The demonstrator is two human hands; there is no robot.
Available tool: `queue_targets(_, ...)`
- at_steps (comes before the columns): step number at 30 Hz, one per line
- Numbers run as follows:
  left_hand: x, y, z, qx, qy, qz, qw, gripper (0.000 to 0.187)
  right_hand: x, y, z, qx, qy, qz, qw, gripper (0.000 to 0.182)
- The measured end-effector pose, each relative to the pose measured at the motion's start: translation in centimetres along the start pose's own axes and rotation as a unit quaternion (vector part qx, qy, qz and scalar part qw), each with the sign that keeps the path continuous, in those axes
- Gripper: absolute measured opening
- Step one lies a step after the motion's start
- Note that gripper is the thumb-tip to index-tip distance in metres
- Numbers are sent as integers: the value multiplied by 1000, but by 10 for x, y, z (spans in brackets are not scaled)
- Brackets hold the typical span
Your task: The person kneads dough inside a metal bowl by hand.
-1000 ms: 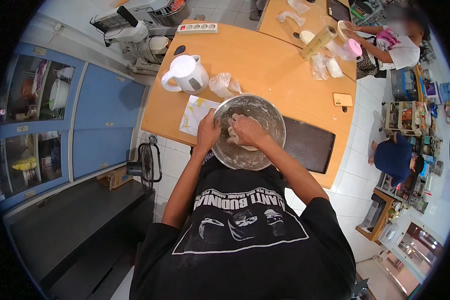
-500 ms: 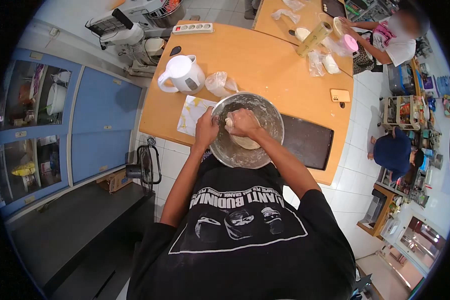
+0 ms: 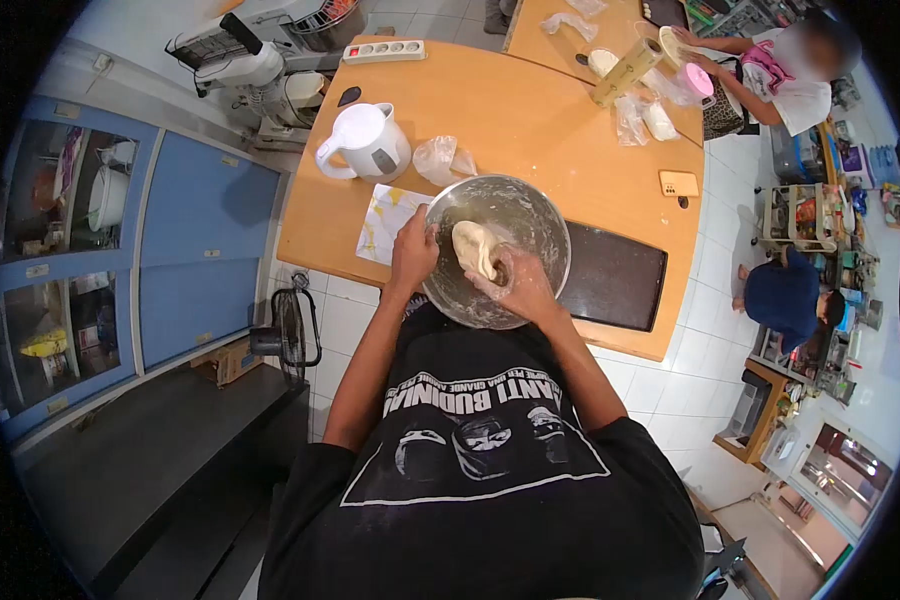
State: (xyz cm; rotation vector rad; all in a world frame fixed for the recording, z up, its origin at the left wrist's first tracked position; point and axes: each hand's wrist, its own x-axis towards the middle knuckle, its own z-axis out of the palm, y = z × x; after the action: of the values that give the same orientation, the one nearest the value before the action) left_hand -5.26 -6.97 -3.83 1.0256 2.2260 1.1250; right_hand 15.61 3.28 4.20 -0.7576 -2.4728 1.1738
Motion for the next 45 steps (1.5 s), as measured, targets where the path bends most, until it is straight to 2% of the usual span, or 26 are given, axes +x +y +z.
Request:
queue_targets(3, -2, 5, -2, 22, 15, 22, 999, 44, -5, -1, 2, -31, 23, -9, 999, 42)
queue_targets(5, -1, 10, -5, 5, -4, 15, 1000, 43, -5, 1, 6, -66, 32, 49, 996, 42)
queue_targets(6, -1, 9, -5, 4, -1, 15, 1000, 43, -2, -1, 7, -66, 31, 47, 996, 42)
queue_targets(8, 1, 5, -6, 11, -19, 31, 999, 45, 7, -4, 9, -107, 136, 56, 983, 41)
queue_targets(13, -2, 14, -7, 15, -2, 37, 999, 40, 16, -3, 8, -110, 54, 74, 990, 45)
queue_targets(15, -3, 16, -7, 6, 2, 37, 999, 39, 18, 2, 9, -284, 77, -77, 952, 48)
queue_targets(16, -3, 13, -5, 1, 12, 38, 999, 38, 20, 7, 14, -282, 78, -73, 953, 48)
queue_targets(18, -1, 8, -4, -1, 16, 42, 999, 36, 23, 17, 29, -68, 3, 10, 998, 52)
queue_targets(22, 3, 12, -8, -41, -12, 46, 998, 35, 32, 9, 42, -116, 17, 34, 993, 53)
queue_targets(24, 1, 17, -11, -53, -15, 7, 998, 31, 46, -10, 38, -144, -39, 202, 968, 51)
queue_targets(25, 4, 14, -16, -52, -20, 12, 998, 31, 52, -15, 37, -142, -33, 206, 968, 51)
queue_targets(27, 9, 15, -18, -79, -49, 7, 996, 30, 59, -20, 31, -132, -89, 235, 959, 59)
queue_targets(28, 11, 16, -21, -101, -57, 19, 993, 29, 59, -19, 33, -135, -85, 240, 958, 59)
queue_targets(30, 14, 21, -26, -100, -56, 22, 993, 28, 61, -12, 50, -159, -89, 176, 967, 63)
queue_targets(31, 15, 22, -28, -95, -52, 19, 994, 26, 61, -6, 59, -162, -86, 178, 967, 63)
queue_targets(33, 20, 23, -29, -91, -62, 14, 994, 23, 63, 7, 78, -166, -35, 133, 976, 66)
queue_targets(37, 21, 14, -27, -95, -78, 11, 992, 20, 69, 2, 91, -147, 7, 179, 973, 60)
queue_targets(41, 24, 16, -24, -122, -71, 5, 990, 23, 71, 4, 97, -173, 39, 166, 970, 59)
queue_targets(42, 24, 17, -24, -122, -75, 7, 990, 23, 71, 5, 99, -155, 74, 166, 971, 54)
queue_targets(45, 23, 15, -20, -136, -80, -16, 987, 25, 78, 17, 103, -155, 75, 156, 973, 48)
